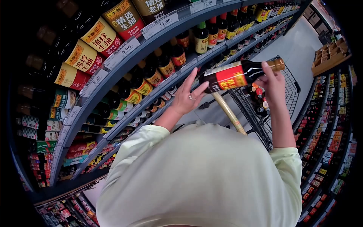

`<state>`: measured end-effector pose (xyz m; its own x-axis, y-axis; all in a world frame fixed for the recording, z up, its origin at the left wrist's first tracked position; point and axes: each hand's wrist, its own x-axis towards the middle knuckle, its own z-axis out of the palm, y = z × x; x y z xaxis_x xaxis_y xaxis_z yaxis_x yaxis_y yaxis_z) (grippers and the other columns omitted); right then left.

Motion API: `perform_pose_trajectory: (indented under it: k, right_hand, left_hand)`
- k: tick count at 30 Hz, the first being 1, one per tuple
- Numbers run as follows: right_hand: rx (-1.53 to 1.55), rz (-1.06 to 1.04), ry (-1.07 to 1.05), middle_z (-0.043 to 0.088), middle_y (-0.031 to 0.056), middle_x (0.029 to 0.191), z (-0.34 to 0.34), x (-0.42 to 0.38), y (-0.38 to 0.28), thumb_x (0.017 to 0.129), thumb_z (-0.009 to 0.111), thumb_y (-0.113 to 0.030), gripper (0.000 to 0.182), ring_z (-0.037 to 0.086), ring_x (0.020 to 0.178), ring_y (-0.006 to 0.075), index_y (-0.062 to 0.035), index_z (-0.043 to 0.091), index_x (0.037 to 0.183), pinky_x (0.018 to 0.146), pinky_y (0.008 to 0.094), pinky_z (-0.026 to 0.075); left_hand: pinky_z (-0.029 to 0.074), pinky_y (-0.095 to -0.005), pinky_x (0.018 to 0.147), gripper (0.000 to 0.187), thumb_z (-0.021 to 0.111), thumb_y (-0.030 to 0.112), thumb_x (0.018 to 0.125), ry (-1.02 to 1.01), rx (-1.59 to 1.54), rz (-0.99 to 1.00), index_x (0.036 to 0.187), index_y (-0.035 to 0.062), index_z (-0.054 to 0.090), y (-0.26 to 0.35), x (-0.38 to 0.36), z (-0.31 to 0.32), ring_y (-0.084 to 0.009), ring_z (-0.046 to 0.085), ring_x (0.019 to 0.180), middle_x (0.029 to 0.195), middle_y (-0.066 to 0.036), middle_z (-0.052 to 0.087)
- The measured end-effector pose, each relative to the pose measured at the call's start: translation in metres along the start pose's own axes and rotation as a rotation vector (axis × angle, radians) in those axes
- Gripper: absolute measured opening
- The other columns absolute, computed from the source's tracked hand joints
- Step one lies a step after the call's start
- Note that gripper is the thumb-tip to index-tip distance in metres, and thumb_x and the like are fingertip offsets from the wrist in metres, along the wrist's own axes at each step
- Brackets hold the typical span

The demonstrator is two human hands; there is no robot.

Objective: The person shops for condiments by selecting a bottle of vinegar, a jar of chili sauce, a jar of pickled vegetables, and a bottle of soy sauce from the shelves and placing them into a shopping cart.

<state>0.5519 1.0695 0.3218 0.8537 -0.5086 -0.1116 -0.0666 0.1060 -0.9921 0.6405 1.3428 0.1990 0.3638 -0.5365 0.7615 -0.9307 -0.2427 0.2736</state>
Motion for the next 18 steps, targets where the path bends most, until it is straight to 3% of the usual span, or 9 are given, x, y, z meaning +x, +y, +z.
perform_pose_trajectory:
  k: [2, 4, 5, 7, 11, 13, 15, 18]
  right_hand:
    - [-0.151, -0.174, -0.037, 0.067, 0.0047, 0.092, 0.029, 0.005, -0.007, 0.09, 0.072, -0.03, 0.039, 0.063, 0.082, 0.0103, 0.0025, 0.064, 0.11, 0.075, 0.0264, 0.052]
    - [-0.258, -0.389, -0.21, 0.069, 0.0053, 0.092, 0.047, 0.029, -0.007, 0.09, 0.072, -0.023, 0.033, 0.062, 0.082, 0.0081, 0.004, 0.065, 0.107, 0.074, 0.0243, 0.051]
    - [-0.266, -0.485, -0.278, 0.07, 0.0058, 0.091, 0.061, 0.038, -0.011, 0.09, 0.071, -0.022, 0.032, 0.062, 0.081, 0.0077, 0.0046, 0.065, 0.107, 0.074, 0.0242, 0.051]
    - [-0.351, -0.55, -0.379, 0.071, 0.0075, 0.09, 0.078, 0.06, -0.015, 0.09, 0.071, -0.021, 0.031, 0.063, 0.08, 0.0074, 0.0045, 0.064, 0.108, 0.072, 0.0254, 0.052]
    - [-0.453, -0.736, -0.469, 0.07, 0.0125, 0.083, 0.111, 0.086, -0.009, 0.087, 0.074, -0.025, 0.034, 0.065, 0.072, 0.0132, 0.0036, 0.064, 0.104, 0.067, 0.0289, 0.052]
    - [-0.53, -0.762, -0.518, 0.064, 0.0148, 0.076, 0.12, 0.097, 0.001, 0.084, 0.076, -0.025, 0.036, 0.055, 0.06, 0.0202, 0.002, 0.062, 0.105, 0.059, 0.0322, 0.047]
    - [-0.705, -0.738, -0.554, 0.068, 0.0132, 0.099, 0.125, 0.099, 0.002, 0.087, 0.074, -0.017, 0.037, 0.065, 0.088, 0.0181, 0.0012, 0.061, 0.116, 0.08, 0.0316, 0.051]
    - [-0.629, -0.79, -0.61, 0.068, 0.015, 0.102, 0.131, 0.114, 0.024, 0.085, 0.074, -0.017, 0.039, 0.065, 0.09, 0.0242, 0.0008, 0.061, 0.117, 0.082, 0.0339, 0.05]
  left_hand:
    - [0.043, -0.0413, 0.105, 0.08, 0.078, 0.015, 0.078, -0.029, -0.044, -0.119, 0.147, 0.0166, 0.037, 0.006, -0.007, 0.004, -0.0411, 0.048, 0.128, 0.15, -0.025, 0.033]
    - [0.037, -0.0423, 0.11, 0.088, 0.075, 0.014, 0.081, -0.135, -0.105, -0.374, 0.152, 0.0089, 0.024, 0.01, 0.0, 0.004, -0.0414, 0.038, 0.136, 0.153, -0.024, 0.03]
    - [0.037, -0.0423, 0.11, 0.088, 0.075, 0.014, 0.081, -0.14, -0.104, -0.377, 0.152, 0.0089, 0.024, 0.01, 0.005, 0.005, -0.0414, 0.038, 0.136, 0.153, -0.024, 0.03]
    - [0.032, -0.041, 0.113, 0.09, 0.071, 0.018, 0.085, -0.213, -0.204, -0.571, 0.154, 0.0044, 0.015, 0.002, 0.016, 0.01, -0.0413, 0.034, 0.139, 0.152, -0.027, 0.03]
    - [0.03, -0.0397, 0.114, 0.087, 0.067, 0.016, 0.087, -0.153, -0.214, -0.613, 0.154, 0.003, 0.012, -0.022, 0.026, 0.016, -0.0398, 0.032, 0.14, 0.154, -0.025, 0.027]
    - [0.029, -0.0393, 0.115, 0.086, 0.066, 0.016, 0.088, -0.156, -0.207, -0.625, 0.154, 0.0018, 0.013, -0.028, 0.029, 0.016, -0.0389, 0.031, 0.141, 0.154, -0.026, 0.027]
    - [0.029, -0.0396, 0.115, 0.085, 0.065, 0.015, 0.088, -0.211, -0.26, -0.727, 0.154, 0.0016, 0.013, -0.038, 0.03, 0.017, -0.039, 0.03, 0.141, 0.154, -0.027, 0.026]
    - [0.032, -0.0403, 0.112, 0.084, 0.063, 0.015, 0.09, -0.253, -0.292, -0.771, 0.154, 0.0024, 0.01, -0.051, 0.026, 0.019, -0.0396, 0.036, 0.138, 0.151, -0.028, 0.031]
